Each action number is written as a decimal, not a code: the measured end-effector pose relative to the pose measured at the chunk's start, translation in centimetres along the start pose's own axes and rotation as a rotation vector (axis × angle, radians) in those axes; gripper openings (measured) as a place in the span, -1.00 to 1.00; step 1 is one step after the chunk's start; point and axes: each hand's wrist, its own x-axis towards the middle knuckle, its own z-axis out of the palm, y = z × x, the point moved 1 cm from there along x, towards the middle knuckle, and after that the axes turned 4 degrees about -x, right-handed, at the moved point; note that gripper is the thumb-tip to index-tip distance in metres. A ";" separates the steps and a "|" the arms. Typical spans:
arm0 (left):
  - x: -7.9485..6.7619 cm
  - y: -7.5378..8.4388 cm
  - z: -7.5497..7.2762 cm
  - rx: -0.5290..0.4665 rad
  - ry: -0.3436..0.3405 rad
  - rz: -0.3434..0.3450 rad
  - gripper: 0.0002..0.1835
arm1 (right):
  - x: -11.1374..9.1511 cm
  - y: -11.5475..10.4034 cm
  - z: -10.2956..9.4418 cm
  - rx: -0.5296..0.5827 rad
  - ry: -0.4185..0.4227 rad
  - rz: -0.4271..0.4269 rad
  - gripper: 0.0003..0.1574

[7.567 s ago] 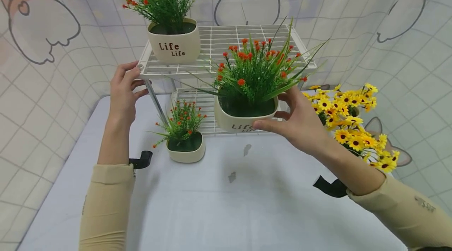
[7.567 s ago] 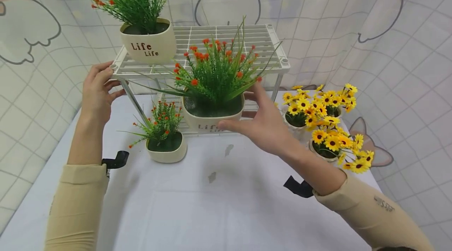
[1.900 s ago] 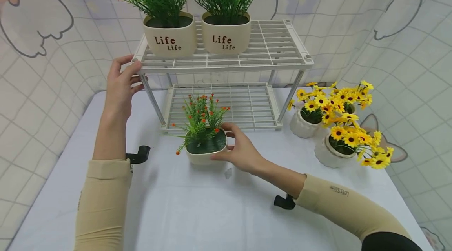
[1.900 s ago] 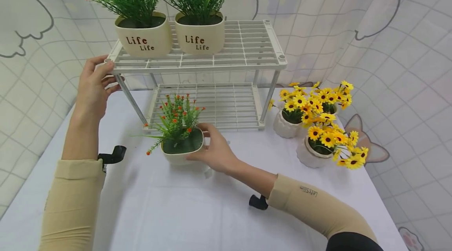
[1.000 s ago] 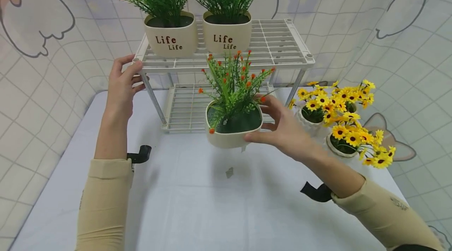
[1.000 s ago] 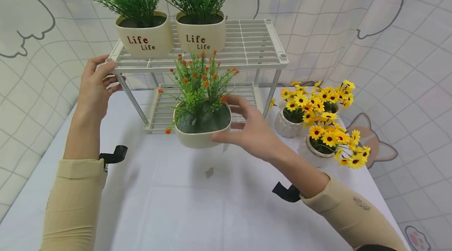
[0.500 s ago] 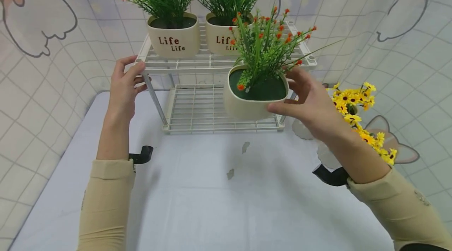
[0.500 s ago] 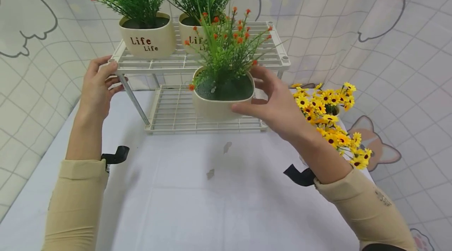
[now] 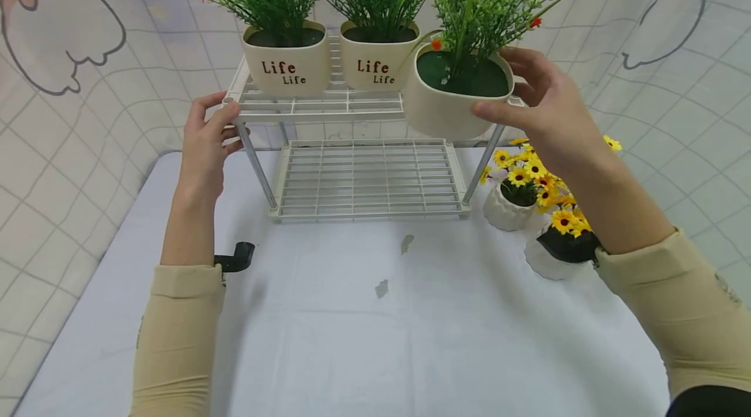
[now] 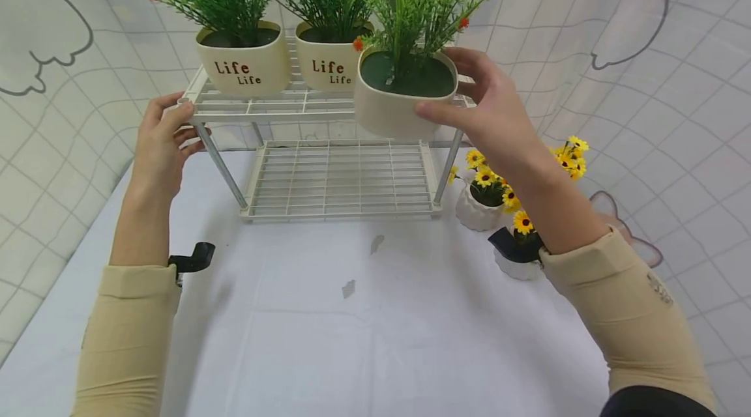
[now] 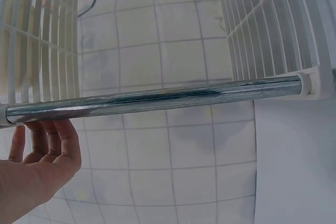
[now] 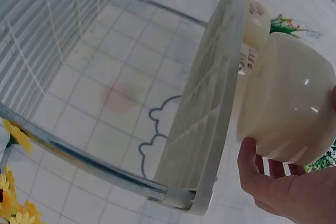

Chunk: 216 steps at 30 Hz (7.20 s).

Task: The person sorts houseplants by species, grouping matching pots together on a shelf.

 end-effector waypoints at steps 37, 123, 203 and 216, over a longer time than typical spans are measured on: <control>0.0 -0.1 0.0 -0.017 -0.005 0.015 -0.50 | 9.8 2.1 -3.3 -0.053 0.023 0.195 0.05; 0.1 -0.6 0.1 -0.059 -0.010 0.040 -0.56 | -18.7 19.2 -6.5 -0.661 0.404 0.609 0.00; 0.2 -0.6 0.0 -0.056 -0.031 0.052 -0.55 | -16.7 20.4 -3.8 -0.303 0.612 0.398 0.18; 0.3 -0.4 0.1 -0.060 -0.035 0.043 -0.56 | -14.8 18.4 0.9 -0.268 0.333 0.197 0.15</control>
